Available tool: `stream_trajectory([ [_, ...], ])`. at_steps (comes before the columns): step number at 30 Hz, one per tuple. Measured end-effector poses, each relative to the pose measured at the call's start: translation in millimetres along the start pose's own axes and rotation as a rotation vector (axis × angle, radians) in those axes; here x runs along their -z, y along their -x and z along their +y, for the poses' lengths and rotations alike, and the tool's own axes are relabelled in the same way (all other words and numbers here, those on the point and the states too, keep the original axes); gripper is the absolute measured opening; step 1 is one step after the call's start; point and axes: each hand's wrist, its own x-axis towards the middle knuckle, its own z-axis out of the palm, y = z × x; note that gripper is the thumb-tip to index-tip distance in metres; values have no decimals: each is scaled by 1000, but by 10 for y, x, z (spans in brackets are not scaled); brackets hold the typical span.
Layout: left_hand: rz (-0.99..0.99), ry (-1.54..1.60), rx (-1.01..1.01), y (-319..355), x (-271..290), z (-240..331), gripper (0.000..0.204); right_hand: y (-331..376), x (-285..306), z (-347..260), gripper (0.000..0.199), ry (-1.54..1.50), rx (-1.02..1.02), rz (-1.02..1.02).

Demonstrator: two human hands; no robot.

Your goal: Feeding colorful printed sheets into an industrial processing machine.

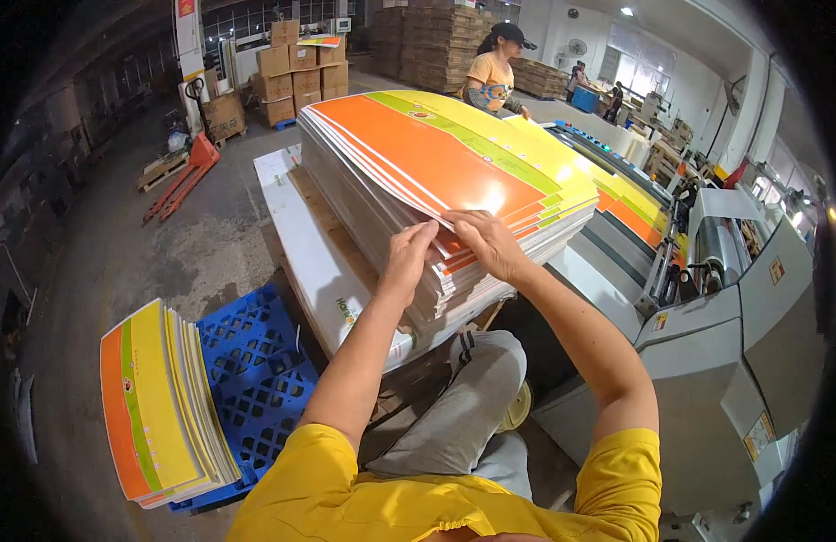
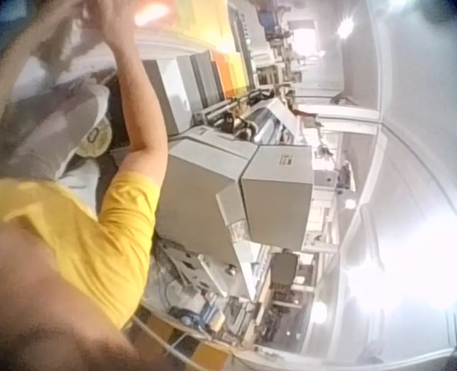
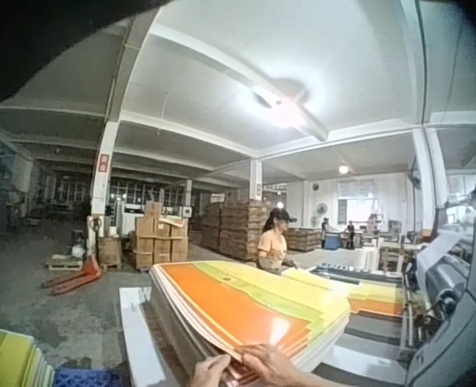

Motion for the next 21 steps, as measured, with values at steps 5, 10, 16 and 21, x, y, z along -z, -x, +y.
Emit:
stream_trajectory([
  [5, 60, -254, -167, -109, -37, -151, 26, -106, 70, 113, 48, -332, -187, -40],
  [10, 59, -369, -40, -132, -135, -118, 23, -406, 152, 586, 29, 23, -238, 437],
  [16, 164, -200, 61, -248, 110, -101, 36, -113, -94, -46, 26, -165, -226, -209],
  [21, 87, -187, 4, -277, 248, 9, 31, -57, -106, -372, 31, 187, -84, -118],
])
